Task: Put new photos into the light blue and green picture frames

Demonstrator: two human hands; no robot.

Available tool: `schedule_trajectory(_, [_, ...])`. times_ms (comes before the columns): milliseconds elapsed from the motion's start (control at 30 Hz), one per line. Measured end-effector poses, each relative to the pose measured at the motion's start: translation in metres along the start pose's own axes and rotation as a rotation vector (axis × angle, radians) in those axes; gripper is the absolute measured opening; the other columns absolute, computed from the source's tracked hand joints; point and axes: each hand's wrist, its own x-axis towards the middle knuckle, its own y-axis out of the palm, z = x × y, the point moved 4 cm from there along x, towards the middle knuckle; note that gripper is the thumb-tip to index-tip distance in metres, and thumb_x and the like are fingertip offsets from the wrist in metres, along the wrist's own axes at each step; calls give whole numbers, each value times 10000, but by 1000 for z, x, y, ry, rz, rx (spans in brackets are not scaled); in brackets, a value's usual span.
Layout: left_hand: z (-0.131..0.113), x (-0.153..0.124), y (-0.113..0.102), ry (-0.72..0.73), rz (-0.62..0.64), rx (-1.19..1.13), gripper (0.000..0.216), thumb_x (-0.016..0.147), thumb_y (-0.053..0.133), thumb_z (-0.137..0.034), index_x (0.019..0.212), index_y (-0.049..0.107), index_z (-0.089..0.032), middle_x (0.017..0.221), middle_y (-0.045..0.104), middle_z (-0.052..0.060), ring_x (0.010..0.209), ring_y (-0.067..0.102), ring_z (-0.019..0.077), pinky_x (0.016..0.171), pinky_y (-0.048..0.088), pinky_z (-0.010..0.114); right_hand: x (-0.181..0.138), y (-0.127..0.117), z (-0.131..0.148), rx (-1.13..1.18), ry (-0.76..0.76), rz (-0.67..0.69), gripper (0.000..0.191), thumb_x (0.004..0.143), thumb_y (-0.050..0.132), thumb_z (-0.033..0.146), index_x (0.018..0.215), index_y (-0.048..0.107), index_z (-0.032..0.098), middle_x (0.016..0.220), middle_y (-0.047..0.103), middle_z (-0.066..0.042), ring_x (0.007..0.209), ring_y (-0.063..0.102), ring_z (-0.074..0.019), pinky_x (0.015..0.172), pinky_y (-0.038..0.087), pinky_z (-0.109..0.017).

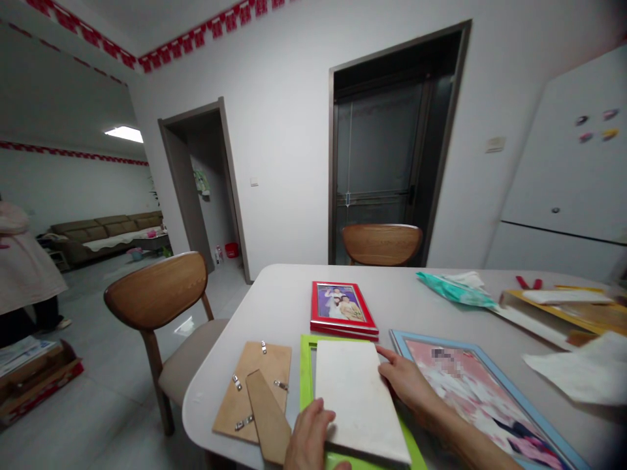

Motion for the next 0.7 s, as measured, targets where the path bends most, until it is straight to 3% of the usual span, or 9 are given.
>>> schedule_trajectory(133, [-1, 1, 3, 126, 68, 150, 539, 567, 656, -259, 1073, 492, -176, 1178, 490, 133, 1070, 460, 280, 883, 407, 394, 4, 6, 1, -211, -79, 23, 564, 598, 335, 143, 1148, 453, 103, 705, 663, -28, 542, 591, -144, 491, 416, -212])
schedule_trajectory(300, [-4, -1, 5, 264, 99, 261, 425, 649, 598, -423, 1010, 496, -223, 1137, 533, 101, 1055, 483, 275, 876, 407, 429, 4, 8, 14, -638, -264, -79, 465, 659, 324, 176, 1074, 525, 111, 807, 659, -57, 721, 597, -177, 630, 418, -240])
schedule_trajectory(467, [-8, -1, 10, 263, 142, 326, 315, 700, 556, -426, 931, 504, -218, 1131, 538, 88, 1057, 485, 257, 884, 410, 410, -4, 20, 17, -898, -427, -171, 468, 725, 349, 223, 1146, 450, 45, 1092, 547, -150, 971, 512, -216, 840, 355, -295])
schedule_trajectory(567, [-5, -1, 15, 267, 162, 359, 270, 708, 545, -397, 899, 502, -211, 1131, 536, 85, 1057, 485, 253, 873, 420, 409, -7, 25, 11, -1004, -455, -198, 444, 738, 371, 239, 1137, 465, 71, 1101, 537, -138, 985, 484, -226, 850, 346, -329])
schedule_trajectory(700, [5, -4, 25, 267, 90, 341, 282, 682, 557, -409, 882, 505, -216, 1083, 570, 59, 1017, 514, 254, 848, 437, 423, -10, 27, 7, -1137, -456, -247, 419, 713, 425, 237, 1113, 497, 133, 1200, 451, -130, 1050, 414, -255, 834, 348, -368])
